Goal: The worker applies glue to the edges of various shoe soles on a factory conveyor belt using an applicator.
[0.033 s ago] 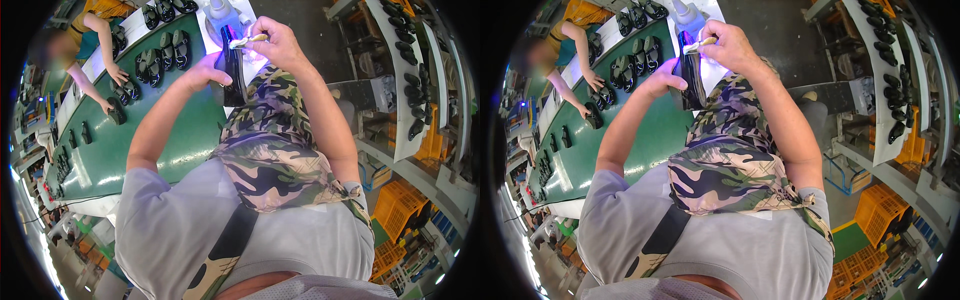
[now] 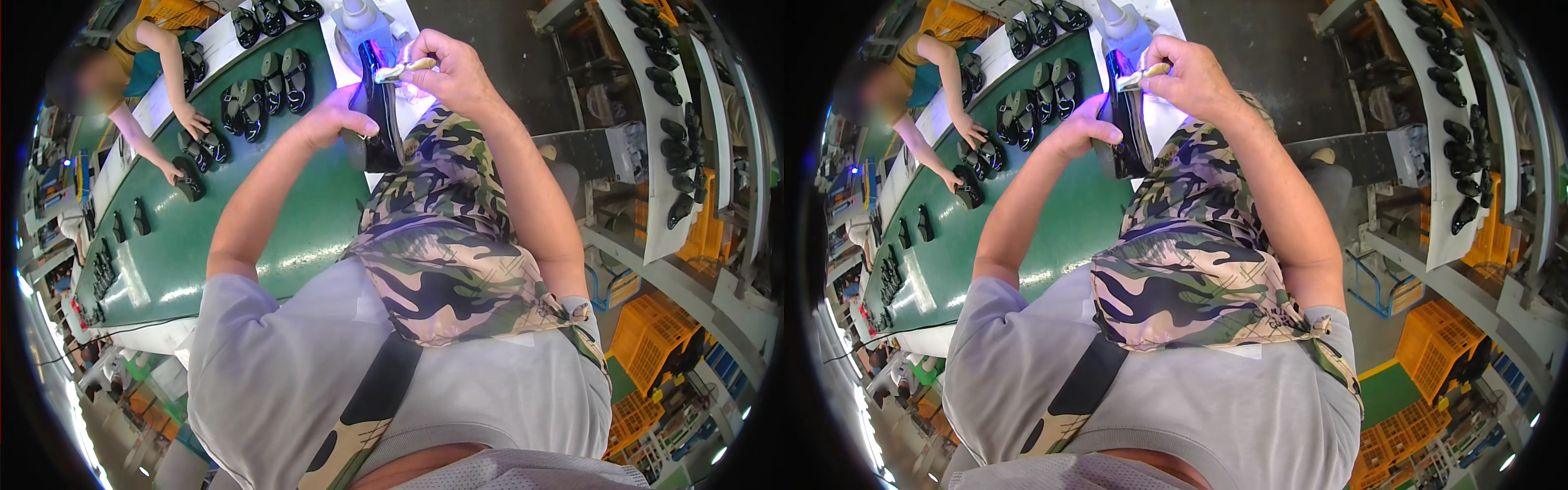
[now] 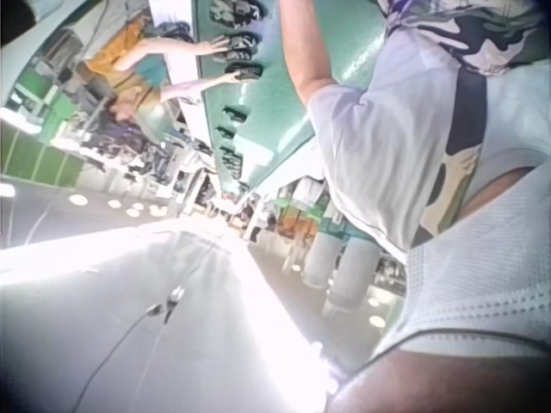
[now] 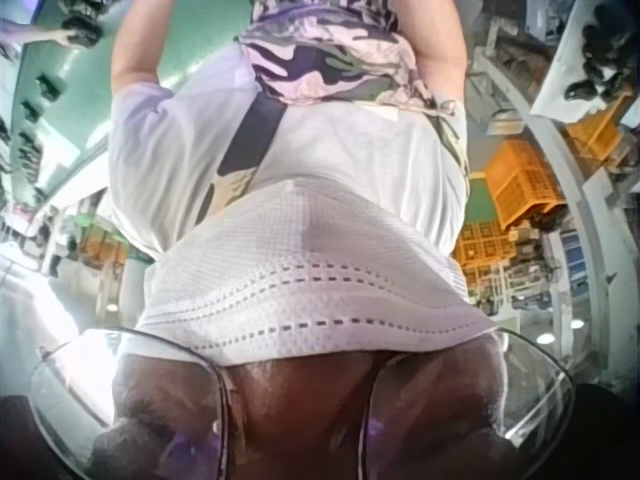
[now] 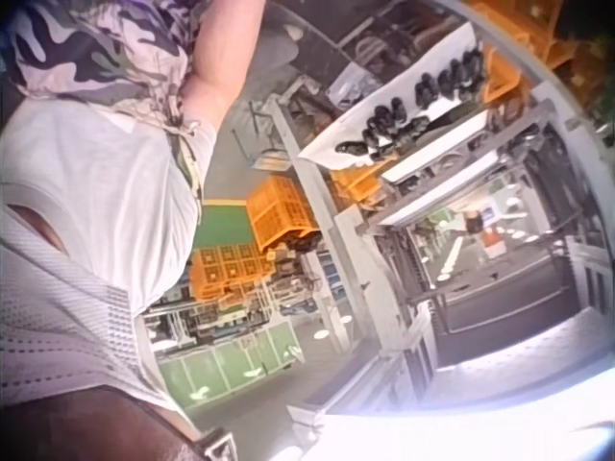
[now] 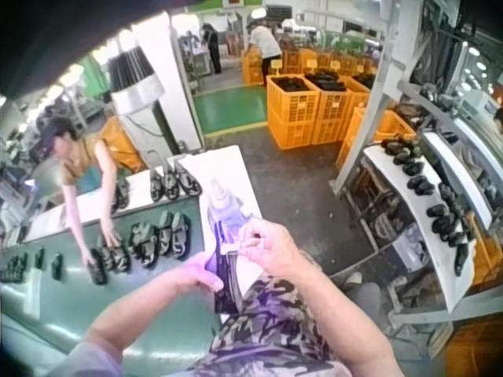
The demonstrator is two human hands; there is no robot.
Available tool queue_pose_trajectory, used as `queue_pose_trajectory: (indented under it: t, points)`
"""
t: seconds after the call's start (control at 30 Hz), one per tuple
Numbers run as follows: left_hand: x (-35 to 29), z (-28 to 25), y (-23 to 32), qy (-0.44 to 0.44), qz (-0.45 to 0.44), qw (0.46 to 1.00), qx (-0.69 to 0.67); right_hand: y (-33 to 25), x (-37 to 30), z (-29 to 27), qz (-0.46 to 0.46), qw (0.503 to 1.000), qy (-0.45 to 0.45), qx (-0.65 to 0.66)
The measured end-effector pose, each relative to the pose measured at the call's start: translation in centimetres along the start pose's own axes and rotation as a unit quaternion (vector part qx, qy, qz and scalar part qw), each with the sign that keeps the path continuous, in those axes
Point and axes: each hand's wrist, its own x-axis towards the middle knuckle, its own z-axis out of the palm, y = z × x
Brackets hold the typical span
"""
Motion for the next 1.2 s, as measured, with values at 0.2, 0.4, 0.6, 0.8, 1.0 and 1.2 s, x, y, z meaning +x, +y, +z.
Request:
queue_pose_trajectory:
  t: [0.2,0.4,0.6,0.8,1.0,1.2]
  points:
    - [0.7,-1.2,-0.7,0.023,0.001,0.995,-0.094,1.0,-1.8,0.8,-0.013,1.0,-0.028,-0.003]
    - [1.0,-1.5,-0.7,0.047,0.017,0.985,-0.165,0.6,-2.7,0.2,0.025,0.996,-0.071,-0.04]
    - [1.3,-0.9,-0.2,-0.016,0.001,0.992,-0.129,1.3,-1.2,0.1,-0.024,0.999,0.024,-0.01]
    - [0.9,0.4,0.7,-0.04,-0.011,0.994,-0.096,-0.2,0.9,-0.4,-0.019,0.992,0.114,-0.049]
    - [1.4,0.8,0.4,-0.028,-0.018,0.993,-0.116,-0.2,-0.3,-1.0,0.031,0.998,0.035,-0.041]
    - [2.3,-0.4,-0.6,0.038,-0.027,0.984,-0.172,1.8,-2.8,-0.6,-0.004,1.0,-0.004,-0.014]
